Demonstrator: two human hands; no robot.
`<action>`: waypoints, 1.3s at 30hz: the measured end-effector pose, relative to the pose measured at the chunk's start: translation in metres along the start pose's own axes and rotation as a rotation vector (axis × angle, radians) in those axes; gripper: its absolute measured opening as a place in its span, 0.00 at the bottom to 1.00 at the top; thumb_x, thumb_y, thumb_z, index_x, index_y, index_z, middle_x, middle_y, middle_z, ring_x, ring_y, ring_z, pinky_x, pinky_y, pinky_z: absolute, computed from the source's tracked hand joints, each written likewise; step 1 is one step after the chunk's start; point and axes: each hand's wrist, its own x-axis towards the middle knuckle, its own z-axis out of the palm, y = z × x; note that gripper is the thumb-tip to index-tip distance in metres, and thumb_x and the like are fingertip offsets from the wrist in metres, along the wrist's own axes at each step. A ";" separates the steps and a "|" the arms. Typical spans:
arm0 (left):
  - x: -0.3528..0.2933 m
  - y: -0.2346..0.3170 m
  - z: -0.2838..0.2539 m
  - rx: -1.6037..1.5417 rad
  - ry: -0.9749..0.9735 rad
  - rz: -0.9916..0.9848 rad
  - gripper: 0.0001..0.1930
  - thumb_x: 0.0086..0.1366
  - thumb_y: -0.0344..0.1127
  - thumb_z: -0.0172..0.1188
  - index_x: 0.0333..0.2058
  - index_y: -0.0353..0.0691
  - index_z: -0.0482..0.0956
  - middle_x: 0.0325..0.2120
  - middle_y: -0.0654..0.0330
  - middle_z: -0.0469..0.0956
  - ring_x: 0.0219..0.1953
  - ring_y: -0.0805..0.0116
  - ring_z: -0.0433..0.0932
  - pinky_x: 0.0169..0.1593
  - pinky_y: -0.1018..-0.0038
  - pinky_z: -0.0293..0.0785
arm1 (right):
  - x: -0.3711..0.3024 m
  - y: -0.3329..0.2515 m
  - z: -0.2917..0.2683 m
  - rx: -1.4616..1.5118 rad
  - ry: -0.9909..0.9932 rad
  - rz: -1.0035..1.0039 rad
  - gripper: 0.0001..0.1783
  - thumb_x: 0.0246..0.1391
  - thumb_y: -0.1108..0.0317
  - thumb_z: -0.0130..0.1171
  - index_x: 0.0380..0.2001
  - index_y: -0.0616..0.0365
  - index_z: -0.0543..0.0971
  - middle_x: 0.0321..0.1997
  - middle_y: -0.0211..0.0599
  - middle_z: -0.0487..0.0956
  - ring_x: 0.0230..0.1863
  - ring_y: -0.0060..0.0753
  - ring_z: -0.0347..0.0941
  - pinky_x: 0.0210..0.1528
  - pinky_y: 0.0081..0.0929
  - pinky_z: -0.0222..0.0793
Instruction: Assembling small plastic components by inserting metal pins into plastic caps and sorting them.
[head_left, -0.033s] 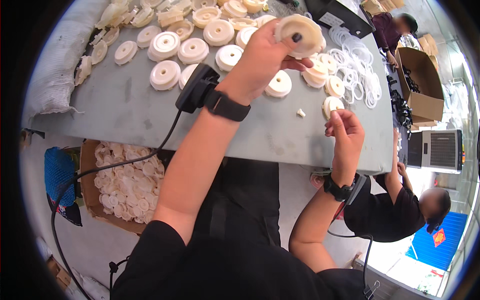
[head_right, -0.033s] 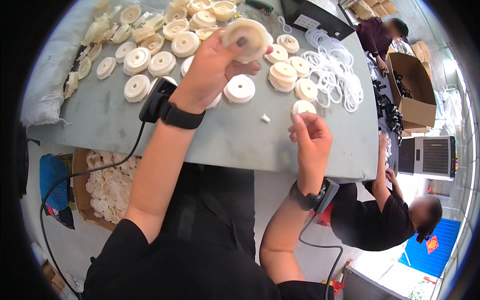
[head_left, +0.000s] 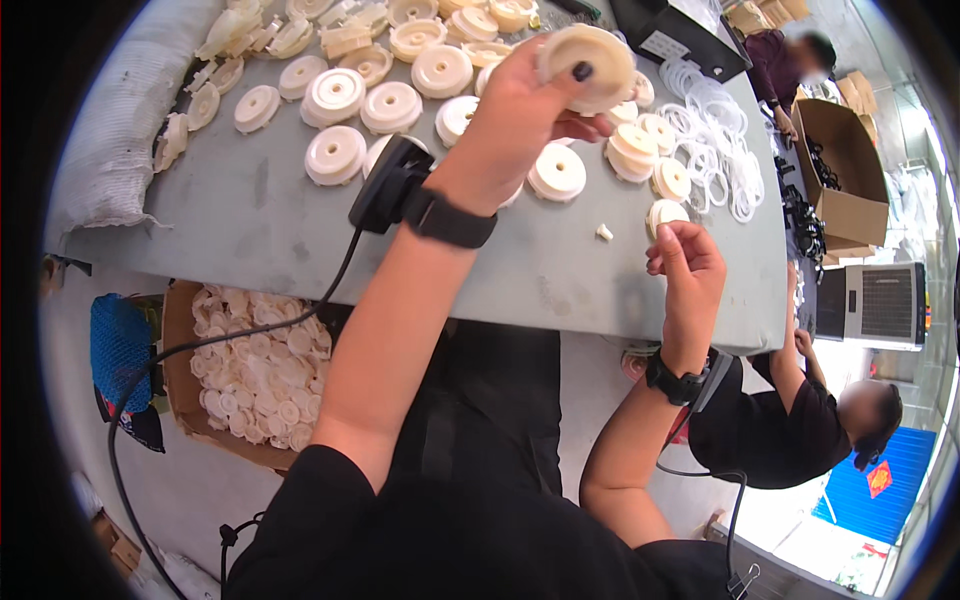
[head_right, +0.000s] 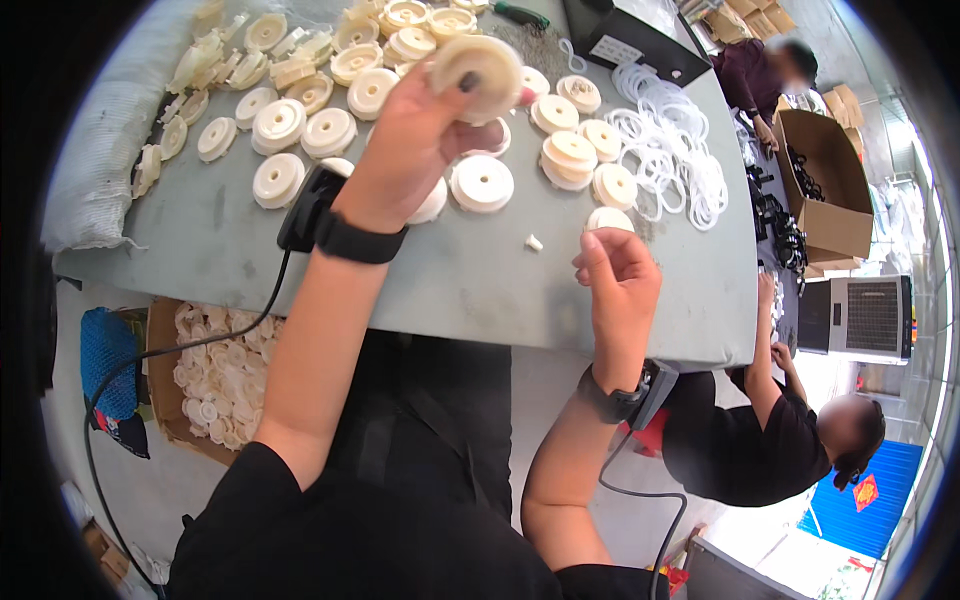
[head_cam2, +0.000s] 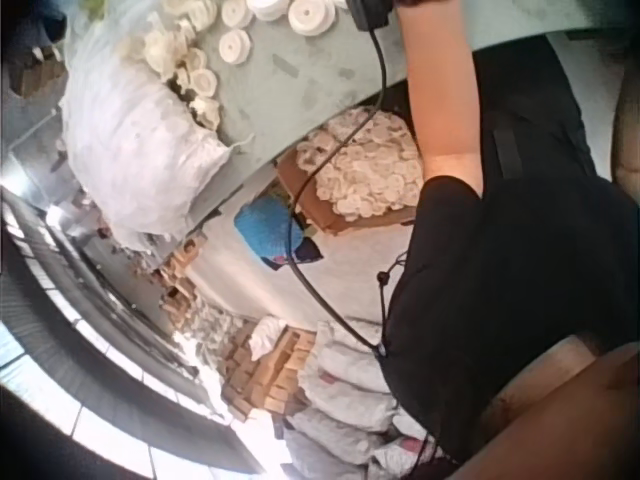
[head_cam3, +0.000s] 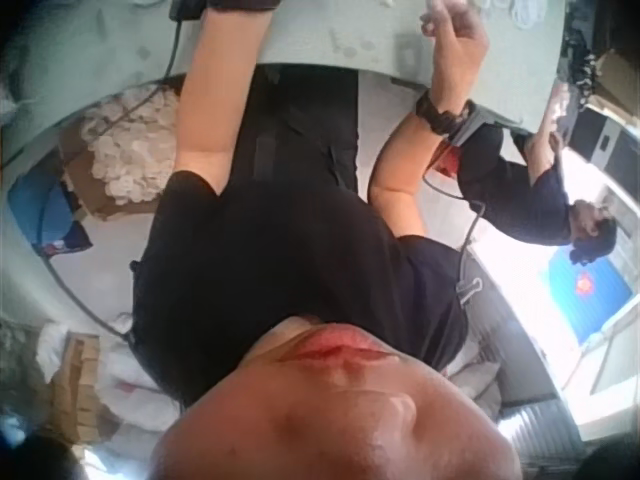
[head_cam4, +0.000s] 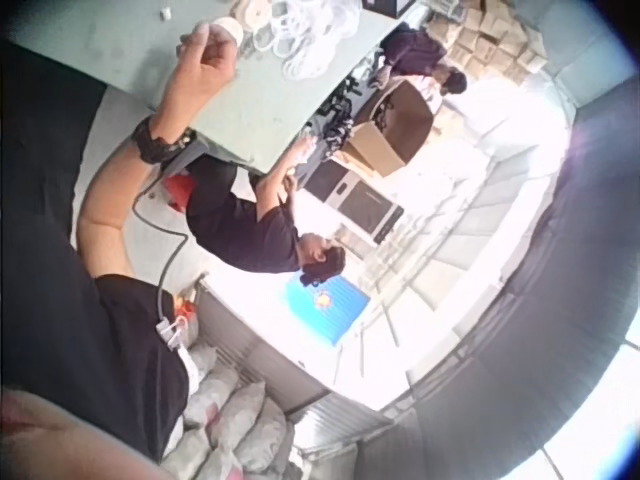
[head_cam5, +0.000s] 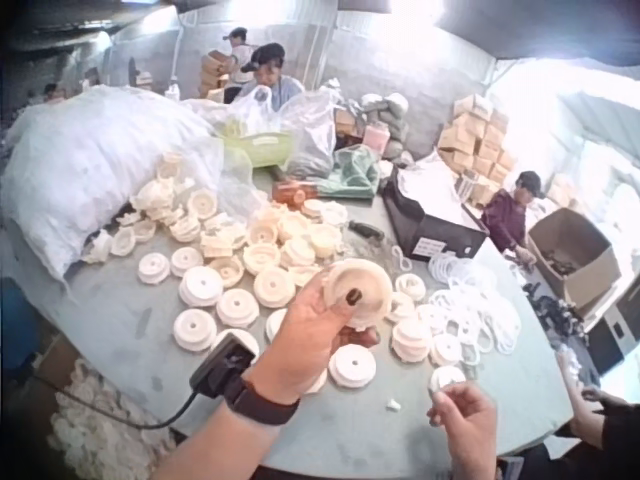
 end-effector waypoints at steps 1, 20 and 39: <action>-0.005 0.009 -0.008 -0.012 0.038 0.062 0.16 0.65 0.36 0.49 0.49 0.38 0.64 0.41 0.54 0.74 0.45 0.64 0.75 0.39 0.74 0.73 | 0.004 0.000 0.006 -0.021 -0.018 -0.002 0.07 0.51 0.68 0.58 0.30 0.62 0.75 0.22 0.28 0.74 0.24 0.16 0.68 0.29 0.13 0.63; -0.083 0.050 -0.053 -0.197 0.193 0.201 0.22 0.62 0.35 0.54 0.53 0.43 0.59 0.36 0.53 0.74 0.39 0.59 0.77 0.33 0.75 0.73 | 0.171 0.004 0.096 -1.208 -0.089 -0.532 0.06 0.42 0.63 0.59 0.23 0.52 0.81 0.26 0.39 0.79 0.32 0.43 0.75 0.37 0.38 0.66; -0.109 0.068 -0.009 -0.730 -0.349 0.227 0.14 0.61 0.30 0.54 0.45 0.44 0.67 0.46 0.50 0.58 0.31 0.63 0.73 0.26 0.77 0.74 | -0.032 -0.127 0.110 0.071 -0.380 -0.615 0.08 0.39 0.80 0.61 0.27 0.65 0.74 0.26 0.33 0.75 0.28 0.24 0.69 0.31 0.18 0.64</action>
